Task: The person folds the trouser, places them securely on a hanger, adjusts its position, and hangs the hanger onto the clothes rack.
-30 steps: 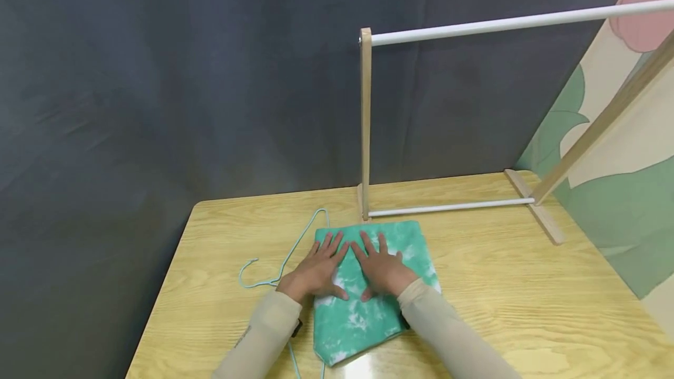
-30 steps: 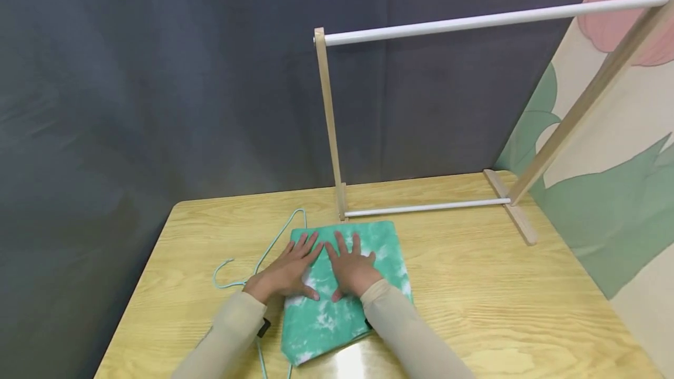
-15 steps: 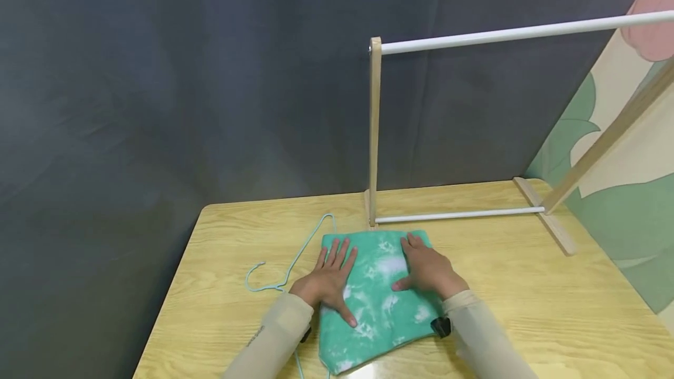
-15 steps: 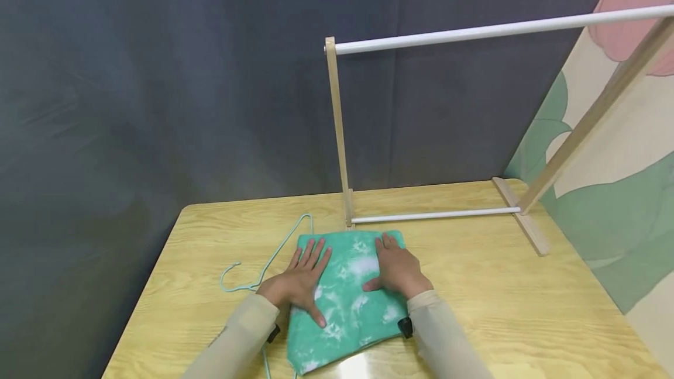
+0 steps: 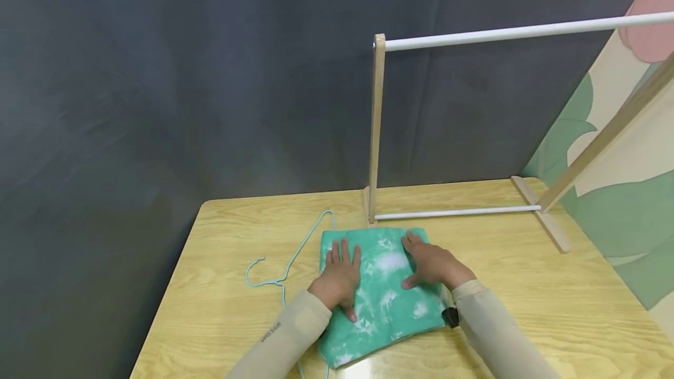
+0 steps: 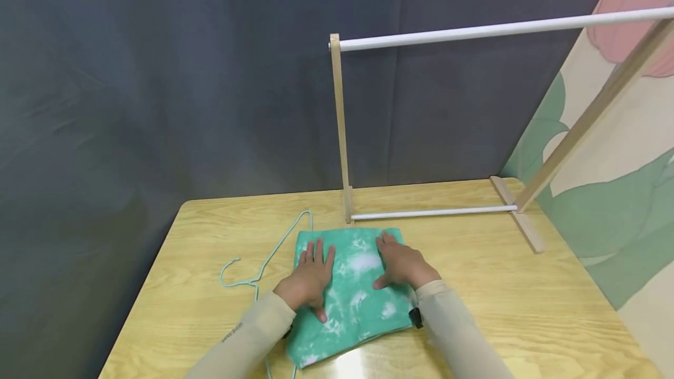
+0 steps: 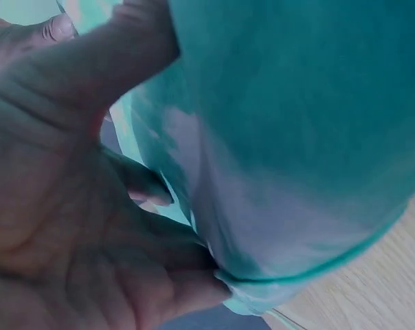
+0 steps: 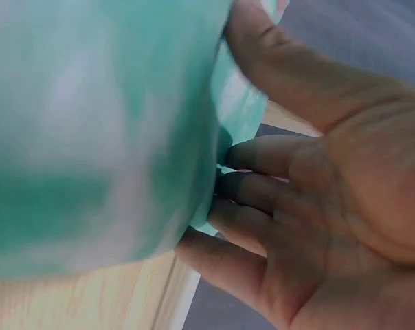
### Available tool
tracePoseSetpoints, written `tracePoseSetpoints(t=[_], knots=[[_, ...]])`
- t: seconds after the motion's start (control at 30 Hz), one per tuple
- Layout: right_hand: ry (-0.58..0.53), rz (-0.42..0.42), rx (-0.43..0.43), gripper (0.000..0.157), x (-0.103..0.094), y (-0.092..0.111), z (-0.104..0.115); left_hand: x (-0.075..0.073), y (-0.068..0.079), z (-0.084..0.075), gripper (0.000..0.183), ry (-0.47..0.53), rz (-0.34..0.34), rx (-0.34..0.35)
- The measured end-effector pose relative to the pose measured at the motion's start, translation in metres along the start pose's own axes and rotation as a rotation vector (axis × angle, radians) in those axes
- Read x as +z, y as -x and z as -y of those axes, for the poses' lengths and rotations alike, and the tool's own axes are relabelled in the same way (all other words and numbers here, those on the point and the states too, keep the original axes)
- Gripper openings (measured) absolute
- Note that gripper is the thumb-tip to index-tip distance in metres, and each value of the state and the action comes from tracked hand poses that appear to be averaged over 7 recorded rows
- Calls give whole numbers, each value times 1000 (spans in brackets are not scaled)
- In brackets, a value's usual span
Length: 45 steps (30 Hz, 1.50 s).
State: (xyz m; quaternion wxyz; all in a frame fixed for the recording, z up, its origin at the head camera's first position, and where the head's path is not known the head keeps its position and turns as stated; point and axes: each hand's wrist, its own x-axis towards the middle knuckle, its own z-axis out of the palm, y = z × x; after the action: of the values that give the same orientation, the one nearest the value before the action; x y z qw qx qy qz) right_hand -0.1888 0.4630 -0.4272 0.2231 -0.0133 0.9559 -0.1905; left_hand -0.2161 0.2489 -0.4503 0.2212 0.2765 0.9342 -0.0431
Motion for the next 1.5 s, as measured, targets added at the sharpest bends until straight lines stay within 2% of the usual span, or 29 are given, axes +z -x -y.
tracePoseSetpoints(t=[0.17, 0.27, 0.43, 0.5, 0.67, 0.73, 0.93, 1.1, 1.23, 1.33, 1.4, 1.5], knots=[[95, -28, 10, 111, 1, 0, 9, -3, -3, -8, 152, -75, 5, -48], [212, -60, 20, 105, 4, 1, 19, -4, -5, -10, 154, -76, 12, -55], [434, -94, 41, 73, 10, 1, 38, -3, -3, -10, 154, -60, 20, -24], [465, -90, 52, 65, 10, 0, 43, -4, -1, -10, 154, -78, 23, -7], [476, -92, 51, 75, 8, 0, 43, -9, 2, -12, 154, -110, 16, 19], [472, -104, 38, 74, 8, 0, 42, -11, 3, -12, 154, -108, 14, 21], [490, -111, 25, 61, 12, 5, 42, -10, 7, -14, 150, -86, 33, 37], [555, -164, 12, 53, 13, 6, 45, -10, 10, -12, 141, -51, 26, 55], [567, -163, 26, 67, 12, 8, 44, -8, 9, -10, 140, -15, 13, 73], [528, -164, 34, 80, 14, 10, 41, -4, 9, -8, 139, 18, -5, 100], [503, -165, 30, 86, 17, 12, 38, 0, 10, -4, 137, 45, -30, 132], [460, -158, 27, 86, 20, 15, 34, 9, 14, 1, 131, 104, -91, 202]])
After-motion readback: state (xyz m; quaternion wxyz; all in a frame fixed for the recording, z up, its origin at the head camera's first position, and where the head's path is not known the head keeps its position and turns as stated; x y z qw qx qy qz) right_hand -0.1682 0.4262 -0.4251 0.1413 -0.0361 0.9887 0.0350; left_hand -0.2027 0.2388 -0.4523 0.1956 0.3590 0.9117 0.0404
